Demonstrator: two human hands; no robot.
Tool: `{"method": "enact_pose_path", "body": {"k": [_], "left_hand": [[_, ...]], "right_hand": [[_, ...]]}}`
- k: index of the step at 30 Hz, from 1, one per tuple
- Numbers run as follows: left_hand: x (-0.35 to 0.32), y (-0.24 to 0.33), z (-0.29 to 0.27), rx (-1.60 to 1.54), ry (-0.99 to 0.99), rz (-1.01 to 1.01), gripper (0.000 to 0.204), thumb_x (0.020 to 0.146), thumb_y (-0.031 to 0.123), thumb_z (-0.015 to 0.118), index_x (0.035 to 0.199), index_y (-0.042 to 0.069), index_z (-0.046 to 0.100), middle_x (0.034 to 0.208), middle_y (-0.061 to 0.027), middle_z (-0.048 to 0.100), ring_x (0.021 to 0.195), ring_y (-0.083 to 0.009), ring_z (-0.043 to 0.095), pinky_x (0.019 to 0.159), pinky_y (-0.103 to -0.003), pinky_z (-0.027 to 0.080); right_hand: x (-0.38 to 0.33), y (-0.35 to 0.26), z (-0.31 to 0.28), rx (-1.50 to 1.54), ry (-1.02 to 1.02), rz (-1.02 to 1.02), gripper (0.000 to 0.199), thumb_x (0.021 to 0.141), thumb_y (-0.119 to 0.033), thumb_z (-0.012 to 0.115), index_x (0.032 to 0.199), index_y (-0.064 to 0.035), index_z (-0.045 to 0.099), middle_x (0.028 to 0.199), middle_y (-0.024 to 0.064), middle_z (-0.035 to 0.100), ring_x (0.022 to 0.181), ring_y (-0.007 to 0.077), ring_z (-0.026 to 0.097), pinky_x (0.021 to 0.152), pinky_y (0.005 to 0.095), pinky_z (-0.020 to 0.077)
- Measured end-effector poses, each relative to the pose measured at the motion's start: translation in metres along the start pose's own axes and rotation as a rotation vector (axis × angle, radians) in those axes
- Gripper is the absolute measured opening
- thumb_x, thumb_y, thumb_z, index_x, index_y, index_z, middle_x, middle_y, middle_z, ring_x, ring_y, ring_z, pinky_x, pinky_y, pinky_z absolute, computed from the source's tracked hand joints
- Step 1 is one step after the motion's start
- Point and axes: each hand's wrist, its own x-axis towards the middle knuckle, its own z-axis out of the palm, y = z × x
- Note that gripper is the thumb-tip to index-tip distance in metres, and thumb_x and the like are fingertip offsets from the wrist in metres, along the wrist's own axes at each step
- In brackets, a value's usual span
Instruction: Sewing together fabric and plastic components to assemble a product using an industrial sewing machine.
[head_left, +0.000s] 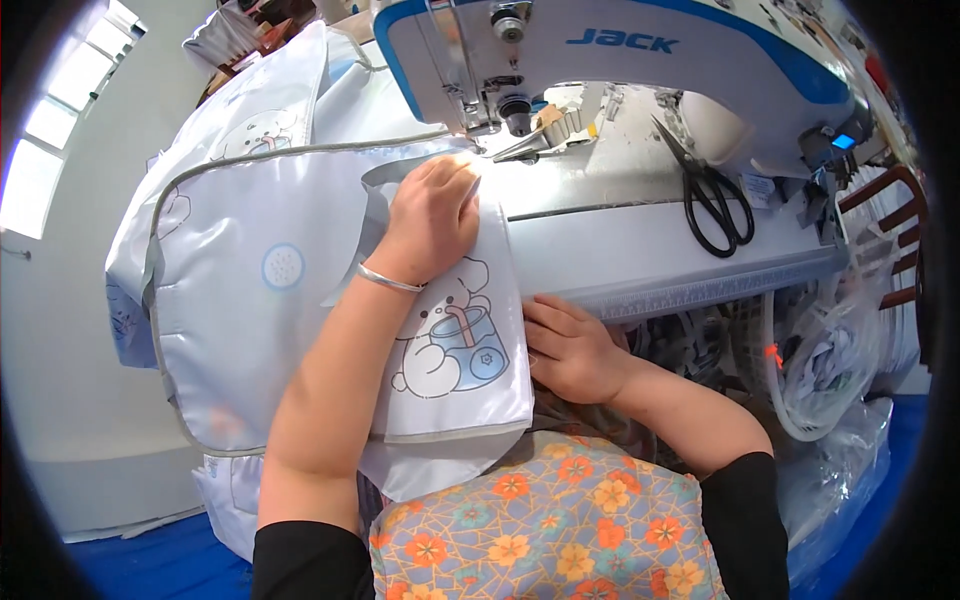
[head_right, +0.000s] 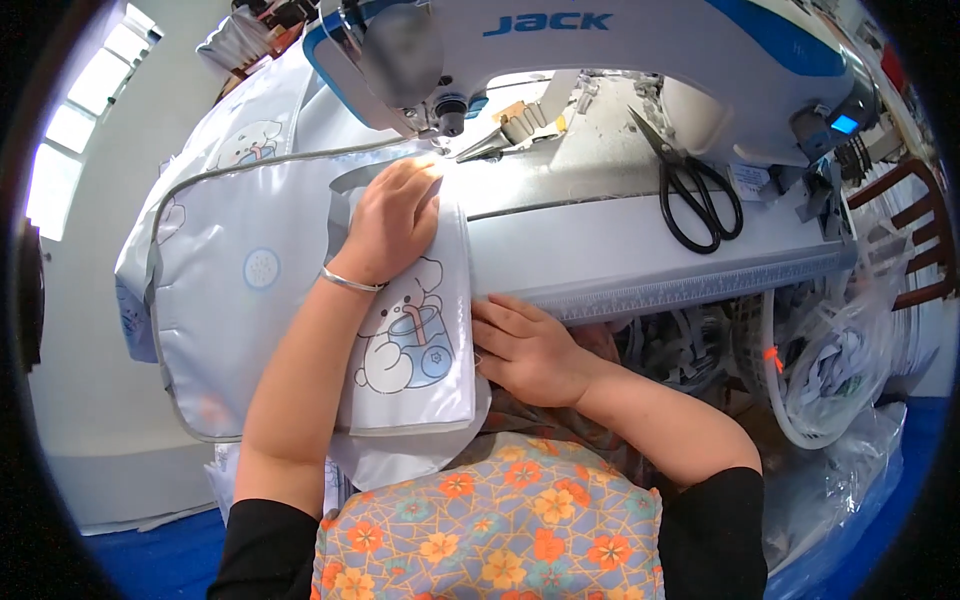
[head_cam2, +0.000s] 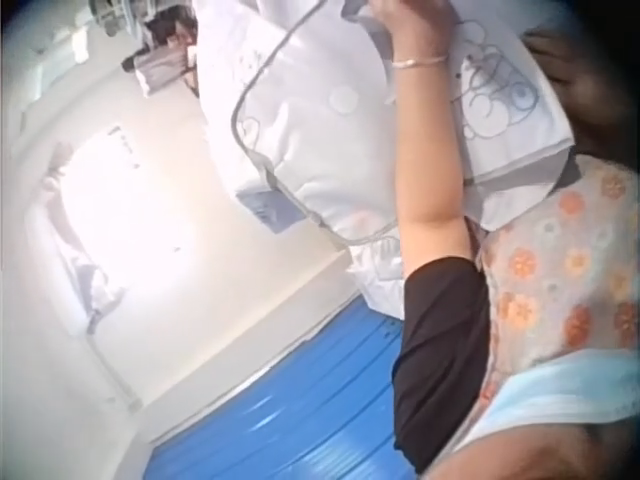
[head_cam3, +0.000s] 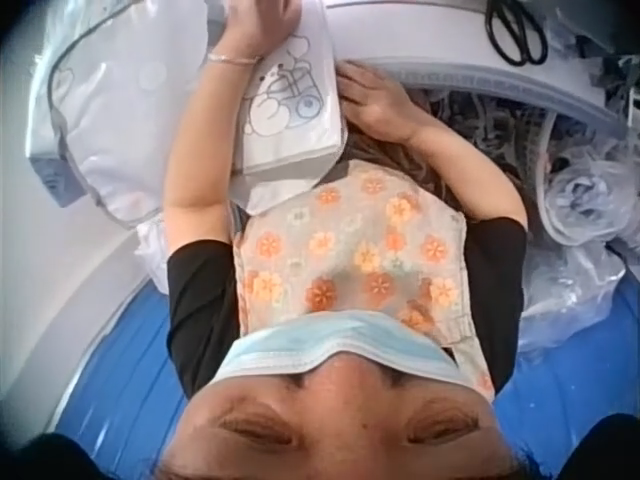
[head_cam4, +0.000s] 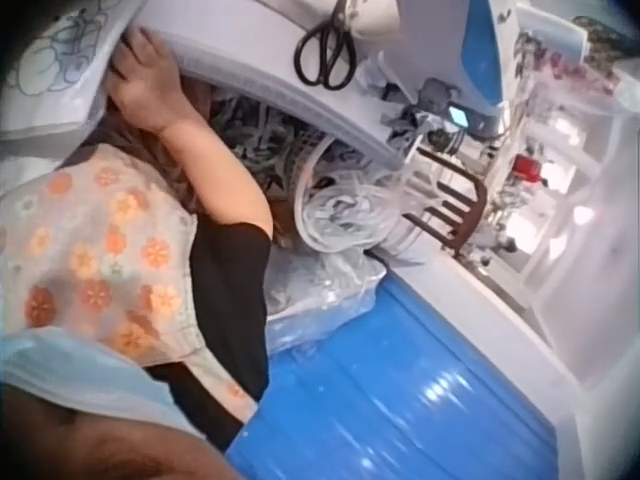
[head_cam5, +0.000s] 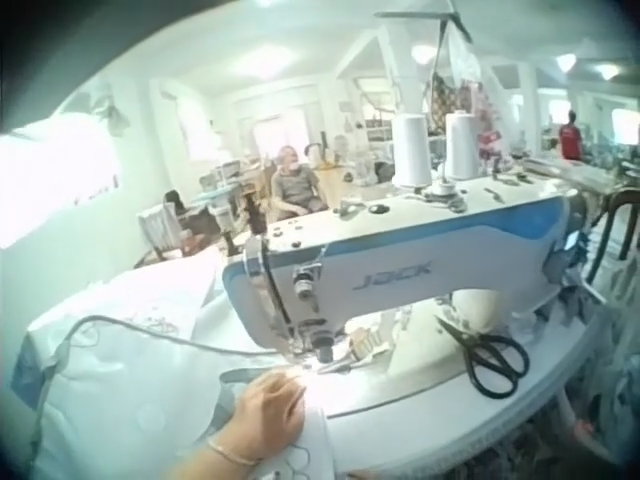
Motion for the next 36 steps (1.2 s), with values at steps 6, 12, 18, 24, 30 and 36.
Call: {"method": "enact_pose_path", "body": {"k": [6,12,18,24,30,36], "left_hand": [[-0.006,-0.002,0.003,0.084,-0.108,-0.038,0.022,0.077,0.003,0.064,0.099,0.0,0.066,0.106,-0.0137,0.065,0.104,-0.0328,0.063,0.092,-0.043,0.05],[0.006,-0.006,0.005,0.142,-0.014,0.03,0.017,0.077,0.004,0.064,0.094,0.001,0.066,0.105,-0.0139,0.065,0.103,-0.0316,0.063,0.094,-0.042,0.049],[0.004,0.011,-0.008,0.153,-0.162,0.046,0.007,0.076,0.006,0.064,0.082,0.004,0.062,0.089,-0.0113,0.063,0.089,-0.0295,0.063,0.087,-0.041,0.049],[0.008,0.014,-0.01,0.203,-0.156,0.084,0.007,0.075,0.009,0.065,0.08,0.006,0.063,0.085,-0.0097,0.062,0.088,-0.0272,0.062,0.086,-0.041,0.049],[0.002,0.019,-0.01,0.311,-0.262,-0.009,0.011,0.077,0.013,0.064,0.086,0.007,0.067,0.093,-0.0098,0.062,0.098,-0.0265,0.063,0.099,-0.046,0.046],[0.003,0.004,-0.009,0.345,-0.222,0.063,0.015,0.08,0.013,0.063,0.092,0.009,0.071,0.103,-0.0106,0.064,0.107,-0.0272,0.062,0.104,-0.049,0.043]], "right_hand": [[0.014,-0.006,-0.009,0.096,0.047,0.086,0.025,0.068,-0.006,0.069,0.092,-0.0008,0.071,0.102,0.0127,0.072,0.098,0.0297,0.07,0.087,0.0404,0.0577],[0.02,0.004,-0.008,0.17,0.07,0.125,0.024,0.07,-0.002,0.071,0.094,-0.0001,0.071,0.103,0.0145,0.072,0.096,0.0325,0.07,0.08,0.039,0.0583],[0.025,0.015,-0.006,0.164,0.062,0.172,0.024,0.073,0.0,0.071,0.096,0.0012,0.07,0.105,0.0171,0.071,0.097,0.0348,0.069,0.08,0.0405,0.0577],[0.033,0.024,-0.006,0.188,-0.009,0.235,0.027,0.076,0.0,0.069,0.103,0.0002,0.068,0.108,0.0172,0.069,0.103,0.0363,0.067,0.085,0.0417,0.0562],[0.022,0.012,-0.008,0.127,-0.066,0.142,0.03,0.082,-0.002,0.068,0.111,-0.003,0.068,0.119,0.0152,0.065,0.114,0.0336,0.062,0.093,0.0392,0.0531],[0.031,0.02,-0.008,0.169,-0.128,0.25,0.036,0.08,0.001,0.068,0.116,-0.004,0.067,0.12,0.0135,0.063,0.109,0.0331,0.063,0.093,0.0363,0.0533]]}}
